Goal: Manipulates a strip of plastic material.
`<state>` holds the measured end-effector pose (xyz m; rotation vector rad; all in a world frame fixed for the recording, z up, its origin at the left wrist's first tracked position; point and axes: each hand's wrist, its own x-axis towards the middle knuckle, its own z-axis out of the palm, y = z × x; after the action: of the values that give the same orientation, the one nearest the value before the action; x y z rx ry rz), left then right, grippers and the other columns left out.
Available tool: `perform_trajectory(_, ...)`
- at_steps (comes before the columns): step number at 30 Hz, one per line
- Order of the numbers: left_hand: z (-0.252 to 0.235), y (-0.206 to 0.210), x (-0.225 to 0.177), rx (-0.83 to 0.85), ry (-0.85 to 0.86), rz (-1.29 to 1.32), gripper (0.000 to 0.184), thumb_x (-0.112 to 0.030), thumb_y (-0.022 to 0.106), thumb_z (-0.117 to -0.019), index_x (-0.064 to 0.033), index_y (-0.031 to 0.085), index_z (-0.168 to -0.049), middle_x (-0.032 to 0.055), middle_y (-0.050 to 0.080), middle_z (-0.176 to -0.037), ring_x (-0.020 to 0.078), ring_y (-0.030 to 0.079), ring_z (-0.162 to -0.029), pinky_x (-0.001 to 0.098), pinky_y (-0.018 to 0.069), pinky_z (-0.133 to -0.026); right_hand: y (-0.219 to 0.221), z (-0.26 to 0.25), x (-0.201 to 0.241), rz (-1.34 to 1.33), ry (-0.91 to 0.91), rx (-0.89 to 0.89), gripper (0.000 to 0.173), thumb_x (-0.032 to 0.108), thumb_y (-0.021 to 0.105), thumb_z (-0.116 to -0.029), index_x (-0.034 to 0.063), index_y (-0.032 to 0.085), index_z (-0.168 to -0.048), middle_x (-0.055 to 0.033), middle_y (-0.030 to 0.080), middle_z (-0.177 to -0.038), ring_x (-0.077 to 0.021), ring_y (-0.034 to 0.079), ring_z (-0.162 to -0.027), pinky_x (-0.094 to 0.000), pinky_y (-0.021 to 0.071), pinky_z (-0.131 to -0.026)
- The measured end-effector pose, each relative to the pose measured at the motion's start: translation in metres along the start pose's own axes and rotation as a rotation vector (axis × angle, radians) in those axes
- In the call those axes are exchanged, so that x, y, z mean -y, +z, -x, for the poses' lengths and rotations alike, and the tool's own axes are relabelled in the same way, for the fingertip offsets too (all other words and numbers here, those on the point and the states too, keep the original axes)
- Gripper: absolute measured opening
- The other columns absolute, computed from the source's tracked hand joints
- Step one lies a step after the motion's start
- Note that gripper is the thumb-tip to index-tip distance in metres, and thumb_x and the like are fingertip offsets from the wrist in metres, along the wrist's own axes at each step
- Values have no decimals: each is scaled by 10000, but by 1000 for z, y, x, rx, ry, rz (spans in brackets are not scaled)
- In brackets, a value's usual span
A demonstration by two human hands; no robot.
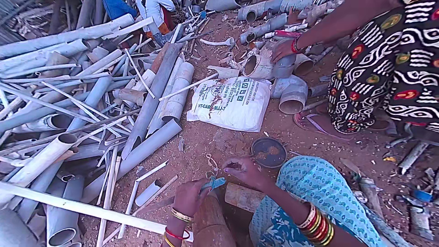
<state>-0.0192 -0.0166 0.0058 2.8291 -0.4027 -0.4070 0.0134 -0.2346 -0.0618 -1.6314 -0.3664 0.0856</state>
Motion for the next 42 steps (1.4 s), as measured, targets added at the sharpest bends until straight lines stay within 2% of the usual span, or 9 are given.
perform_trajectory(3, -2, 2, -8, 63, -56, -120, 326, -263, 611, -1023, -61, 718, -1255, 237, 742, -1056, 459, 715, -980, 638, 523, -849, 20, 9, 2, 56, 7, 67, 152, 15, 630, -926, -100, 709, -985, -140, 694, -910, -40, 597, -799, -172, 473, -751)
perform_trajectory(7, -5, 2, -16, 139, -90, -200, 338, -285, 572, -1045, -84, 702, -1284, 235, 733, -1084, 458, 711, -981, 635, 524, -829, 39, 15, -9, 375, -209, 44, 173, 13, 619, -926, -46, 758, -1010, -249, 716, -984, -382, 702, -888, -479, 560, -792)
perform_trajectory(11, -7, -2, -19, 217, -102, -235, 350, -299, 536, -1063, -78, 686, -1289, 240, 721, -1117, 456, 699, -1029, 628, 517, -858, 41, 11, -11, 497, -237, 142, 182, 28, 587, -975, -39, 745, -1035, -286, 686, -1040, -460, 685, -933, -551, 555, -801)
perform_trajectory(15, -3, -4, -4, 91, -92, 32, 323, -259, 640, -1007, -59, 724, -1247, 229, 746, -1037, 432, 719, -967, 614, 522, -882, 41, 12, -9, 463, -363, 9, 132, -4, 604, -929, -55, 725, -918, -253, 694, -997, -404, 697, -844, -493, 570, -729)
perform_trajectory(20, -2, 2, 22, 68, -91, 646, 267, -116, 706, -950, 40, 690, -1166, 21, 667, -707, 46, 617, -561, 222, 555, -614, 39, 13, -4, 525, -519, -86, 117, 5, 592, -923, -41, 674, -854, -214, 693, -957, -334, 698, -818, -382, 578, -706)
perform_trajectory(30, -1, -6, 37, 205, -262, 846, 187, -23, 663, -959, 42, 654, -1134, -35, 632, -590, 20, 581, -460, 169, 504, -490, -7, 9, -11, 419, -291, 30, 141, -17, 596, -912, -81, 716, -949, -249, 717, -972, -415, 693, -903, -540, 529, -810)
perform_trajectory(34, 0, -7, 36, 232, -184, 746, 219, -77, 716, -929, 25, 678, -1120, -55, 595, -577, -5, 525, -445, 154, 451, -466, -2, 5, -11, 137, -139, 52, 187, 0, 572, -957, -111, 704, -1029, -174, 717, -987, -94, 661, -909, -207, 513, -865)
perform_trajectory(39, 0, -1, 34, 259, -70, 747, 241, -109, 743, -906, 9, 696, -1111, -66, 594, -588, -8, 529, -457, 160, 469, -482, 10, -1, -18, -109, -30, 385, 336, -69, 535, -953, -112, 639, -1270, -241, 606, -1362, -165, 614, -1220, -249, 493, -1005)
perform_trajectory(42, 2, 1, 35, 246, -36, 800, 235, -83, 732, -902, 16, 695, -1112, -66, 612, -604, -15, 536, -461, 150, 467, -477, 15, 1, -18, -124, -97, 399, 256, -115, 533, -911, -136, 699, -1105, -242, 646, -1262, -149, 610, -1193, -231, 477, -1015)
